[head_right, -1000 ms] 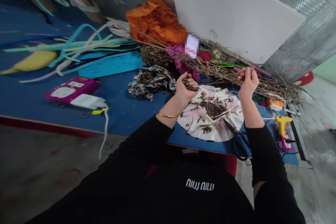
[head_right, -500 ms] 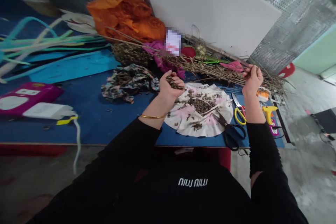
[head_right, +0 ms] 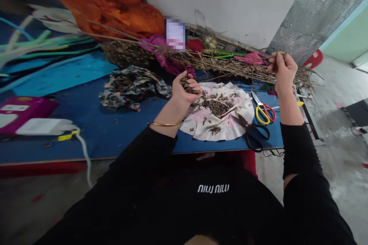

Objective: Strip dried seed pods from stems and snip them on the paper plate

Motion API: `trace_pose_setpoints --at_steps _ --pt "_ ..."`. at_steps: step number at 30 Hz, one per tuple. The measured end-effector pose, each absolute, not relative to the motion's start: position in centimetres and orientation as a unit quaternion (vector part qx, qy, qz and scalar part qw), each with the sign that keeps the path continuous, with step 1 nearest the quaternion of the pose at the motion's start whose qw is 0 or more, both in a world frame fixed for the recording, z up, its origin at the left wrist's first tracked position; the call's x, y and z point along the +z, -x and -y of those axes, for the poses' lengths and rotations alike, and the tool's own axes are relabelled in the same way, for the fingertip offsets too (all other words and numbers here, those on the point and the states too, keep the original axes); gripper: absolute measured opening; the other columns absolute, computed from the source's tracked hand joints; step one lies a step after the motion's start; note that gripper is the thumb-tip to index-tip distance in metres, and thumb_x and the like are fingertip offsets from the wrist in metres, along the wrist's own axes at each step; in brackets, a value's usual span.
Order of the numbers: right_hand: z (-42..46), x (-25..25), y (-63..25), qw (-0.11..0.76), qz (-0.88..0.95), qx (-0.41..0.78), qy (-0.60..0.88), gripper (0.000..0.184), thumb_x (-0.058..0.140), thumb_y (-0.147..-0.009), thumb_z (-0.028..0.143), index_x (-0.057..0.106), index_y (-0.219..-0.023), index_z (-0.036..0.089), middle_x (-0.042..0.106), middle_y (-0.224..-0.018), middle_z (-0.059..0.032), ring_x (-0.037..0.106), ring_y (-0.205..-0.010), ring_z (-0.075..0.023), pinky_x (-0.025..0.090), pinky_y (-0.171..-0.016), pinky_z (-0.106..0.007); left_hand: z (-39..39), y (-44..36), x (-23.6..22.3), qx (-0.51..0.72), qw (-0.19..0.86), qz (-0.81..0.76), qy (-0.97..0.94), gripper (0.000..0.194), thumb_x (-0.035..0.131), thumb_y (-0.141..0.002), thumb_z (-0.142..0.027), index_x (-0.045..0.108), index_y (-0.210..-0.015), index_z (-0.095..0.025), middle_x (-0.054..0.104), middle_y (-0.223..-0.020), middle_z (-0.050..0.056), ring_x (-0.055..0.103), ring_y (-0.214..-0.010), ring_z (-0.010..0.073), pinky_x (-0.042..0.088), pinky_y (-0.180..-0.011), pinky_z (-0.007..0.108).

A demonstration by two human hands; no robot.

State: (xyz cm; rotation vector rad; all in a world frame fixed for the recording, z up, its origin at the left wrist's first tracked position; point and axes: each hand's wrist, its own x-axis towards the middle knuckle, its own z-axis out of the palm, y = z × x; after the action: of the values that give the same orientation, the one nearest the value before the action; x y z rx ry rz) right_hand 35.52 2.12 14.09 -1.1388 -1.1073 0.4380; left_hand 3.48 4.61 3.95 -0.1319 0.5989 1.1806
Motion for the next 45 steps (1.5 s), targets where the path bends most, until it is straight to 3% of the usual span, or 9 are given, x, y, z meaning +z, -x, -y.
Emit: trace_pose_setpoints --at_steps 6,11,14,18,22,28,35,41,45 --pt "-1.4 13.5 -34.6 0.693 0.479 0.212 0.495 0.023 0.073 -0.097 0.047 0.072 -0.087 0.027 0.068 -0.079 0.0016 0.058 -0.059 -0.0107 0.044 -0.053 -0.026 -4.0 -4.5 3.9 0.537 0.789 -0.296 -0.042 0.028 0.066 -0.102 -0.031 0.065 -0.075 -0.021 0.039 -0.042 -0.008 0.033 -0.032 0.0052 0.024 -0.034 0.018" --pt "-1.7 12.2 -31.5 0.686 0.45 0.274 0.502 0.03 0.08 -0.09 0.057 0.071 -0.091 0.027 0.07 -0.085 0.0008 0.069 -0.074 -0.0129 0.052 -0.056 -0.024 -1.6 -6.9 4.2 0.517 0.763 -0.312 -0.229 0.007 0.076 -0.093 -0.018 0.08 -0.087 -0.015 0.047 -0.043 -0.006 0.036 -0.033 0.0058 0.021 -0.037 0.02" --pt "-2.3 11.7 -29.3 0.682 0.454 0.296 0.49 0.035 0.08 -0.088 0.061 0.071 -0.091 0.027 0.068 -0.085 0.0012 0.07 -0.076 -0.0126 0.051 -0.055 -0.021 -0.4 -7.9 4.3 0.489 0.753 -0.32 -0.303 0.006 0.081 -0.09 -0.017 0.082 -0.085 -0.014 0.05 -0.044 -0.004 0.04 -0.034 0.0067 0.021 -0.039 0.02" --pt "-3.2 11.5 -27.4 0.684 0.462 0.31 0.471 0.036 0.079 -0.088 0.061 0.071 -0.093 0.027 0.067 -0.087 0.0005 0.069 -0.077 -0.0125 0.048 -0.054 -0.022 -0.2 -8.2 3.7 0.447 0.747 -0.301 -0.389 0.024 0.084 -0.092 -0.029 0.078 -0.073 -0.016 0.051 -0.043 -0.002 0.04 -0.035 0.0071 0.022 -0.04 0.021" --pt "-3.7 11.3 -27.2 0.69 0.472 0.31 0.453 0.038 0.078 -0.087 0.062 0.07 -0.093 0.025 0.065 -0.086 0.0001 0.065 -0.071 -0.0117 0.045 -0.053 -0.024 -0.7 -7.9 2.7 0.435 0.773 -0.293 -0.357 0.035 0.089 -0.087 -0.035 0.07 -0.064 -0.016 0.051 -0.046 -0.001 0.043 -0.036 0.0074 0.023 -0.04 0.02" --pt "-3.8 11.0 -28.3 0.679 0.458 0.29 0.495 0.04 0.075 -0.088 0.07 0.068 -0.093 0.031 0.07 -0.09 -0.0002 0.07 -0.089 -0.017 0.053 -0.064 -0.03 -0.3 -7.4 3.3 0.384 0.809 -0.282 -0.345 0.031 0.081 -0.094 -0.029 0.07 -0.068 -0.017 0.052 -0.048 0.001 0.045 -0.036 0.0103 0.028 -0.039 0.022" --pt "-3.5 10.6 -28.9 0.688 0.464 0.283 0.481 0.041 0.075 -0.086 0.069 0.066 -0.094 0.03 0.072 -0.086 0.0019 0.061 -0.074 -0.0132 0.047 -0.061 -0.031 0.3 -7.1 4.1 0.386 0.776 -0.26 -0.426 0.042 0.078 -0.094 -0.023 0.059 -0.057 -0.019 0.05 -0.047 0.002 0.047 -0.039 0.0108 0.04 -0.045 0.024" --pt "-3.1 10.7 -29.8 0.685 0.467 0.262 0.494 0.039 0.076 -0.087 0.071 0.066 -0.094 0.034 0.073 -0.088 0.0009 0.063 -0.08 -0.0163 0.051 -0.066 -0.034 -0.2 -7.0 3.6 0.404 0.784 -0.275 -0.383 0.024 0.083 -0.087 -0.021 0.066 -0.071 -0.017 0.07 -0.073 0.01 0.05 -0.044 0.0098 0.028 -0.04 0.025" --pt "-3.2 10.9 -31.0 0.697 0.469 0.245 0.484 0.03 0.072 -0.094 0.06 0.065 -0.093 0.031 0.073 -0.085 0.0015 0.057 -0.069 -0.0125 0.046 -0.059 -0.03 -0.3 -6.9 3.8 0.396 0.803 -0.284 -0.344 0.027 0.083 -0.088 -0.016 0.062 -0.072 -0.019 0.061 -0.064 0.004 0.047 -0.044 0.0095 0.028 -0.042 0.025"
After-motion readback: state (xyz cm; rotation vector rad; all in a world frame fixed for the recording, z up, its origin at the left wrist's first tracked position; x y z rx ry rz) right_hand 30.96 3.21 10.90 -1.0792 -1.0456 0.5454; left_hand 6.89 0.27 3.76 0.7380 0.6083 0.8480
